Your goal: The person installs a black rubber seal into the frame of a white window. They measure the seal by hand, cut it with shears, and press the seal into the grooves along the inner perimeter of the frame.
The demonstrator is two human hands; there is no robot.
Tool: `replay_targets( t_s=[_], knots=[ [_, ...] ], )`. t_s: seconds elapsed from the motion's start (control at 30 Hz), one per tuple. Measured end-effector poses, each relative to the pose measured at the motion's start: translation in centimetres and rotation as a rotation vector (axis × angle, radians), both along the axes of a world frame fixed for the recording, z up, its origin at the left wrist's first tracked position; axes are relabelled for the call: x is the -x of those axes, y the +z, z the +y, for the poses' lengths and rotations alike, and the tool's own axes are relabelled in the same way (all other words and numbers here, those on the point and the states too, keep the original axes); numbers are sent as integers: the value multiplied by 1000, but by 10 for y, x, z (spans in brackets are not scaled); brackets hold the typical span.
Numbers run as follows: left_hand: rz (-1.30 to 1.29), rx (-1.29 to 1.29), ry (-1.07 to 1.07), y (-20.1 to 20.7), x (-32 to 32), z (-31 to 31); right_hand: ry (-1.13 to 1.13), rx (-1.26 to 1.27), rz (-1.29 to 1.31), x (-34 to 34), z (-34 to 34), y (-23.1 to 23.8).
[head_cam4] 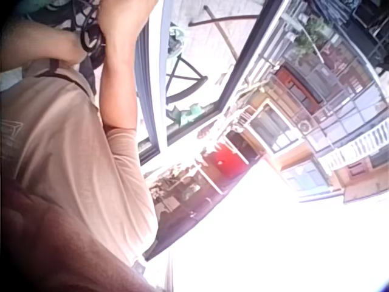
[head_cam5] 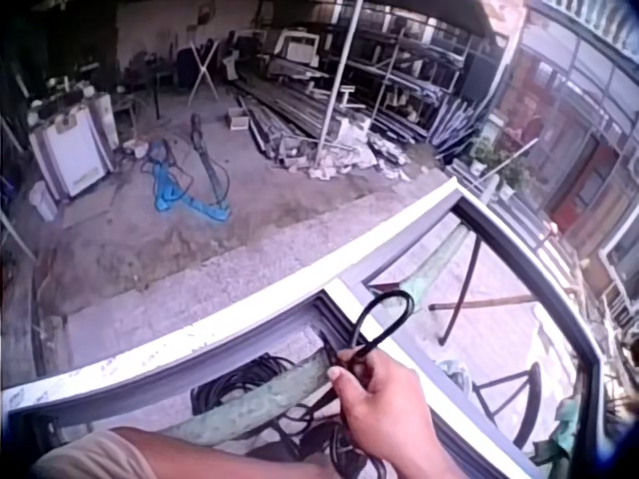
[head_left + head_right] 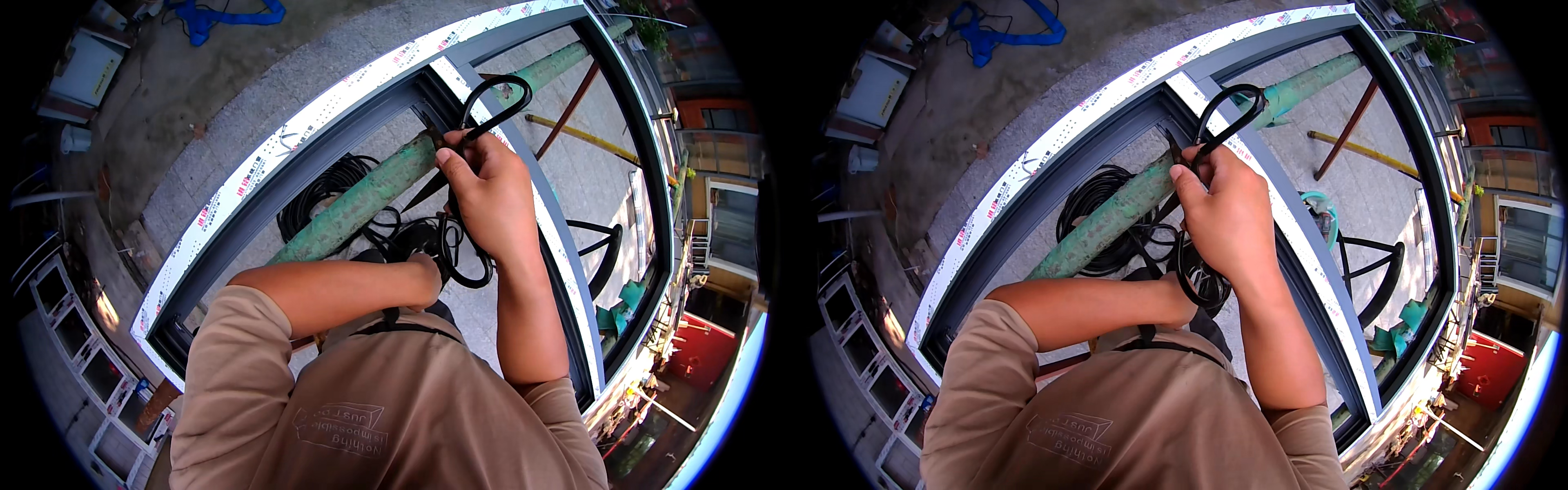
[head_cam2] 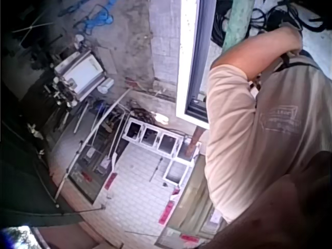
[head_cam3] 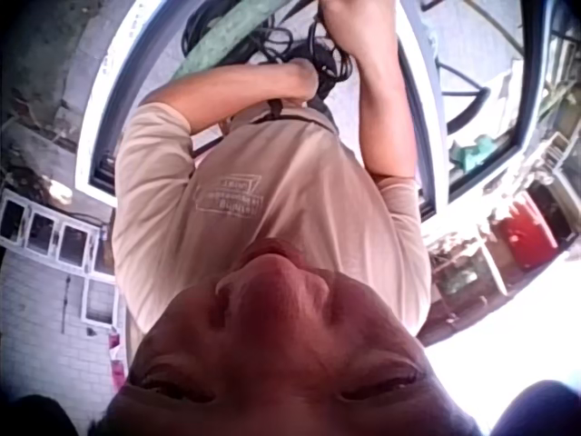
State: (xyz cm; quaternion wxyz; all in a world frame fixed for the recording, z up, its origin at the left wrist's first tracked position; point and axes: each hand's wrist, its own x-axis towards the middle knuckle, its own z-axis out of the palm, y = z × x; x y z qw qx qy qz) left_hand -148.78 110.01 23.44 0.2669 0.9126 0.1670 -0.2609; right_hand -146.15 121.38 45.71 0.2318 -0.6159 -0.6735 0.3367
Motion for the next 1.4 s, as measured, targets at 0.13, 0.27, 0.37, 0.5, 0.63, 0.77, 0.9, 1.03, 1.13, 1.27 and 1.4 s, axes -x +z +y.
replay_targets(
  t_s=[0.13,0.27,0.37,0.5,0.63,0.77,0.9,1.03,1.13,1.27,1.4],
  knots=[
    [-49,-5,86,-27,-9,-7,22,38,19,-2,7,-8],
    [17,2,65,-21,-13,-2,50,42,-13,-3,9,-7],
    [122,104,16,0,-13,12,111,-14,-103,-2,8,-9],
    [85,111,14,22,-1,20,57,-75,-89,5,1,-3],
    [162,152,47,17,-10,22,74,-15,-112,1,6,-1],
    [153,146,69,13,-11,19,101,-39,-134,0,8,0],
    [132,141,52,29,-4,22,140,-70,-206,2,12,5],
    [126,173,-28,47,5,30,194,-86,-277,-1,16,5],
    [116,182,-33,44,6,32,232,-87,-308,-1,17,8],
    [137,181,-49,49,5,36,304,-173,-425,3,19,15],
    [132,140,-29,50,5,34,326,-195,-497,4,19,16]
  ],
)
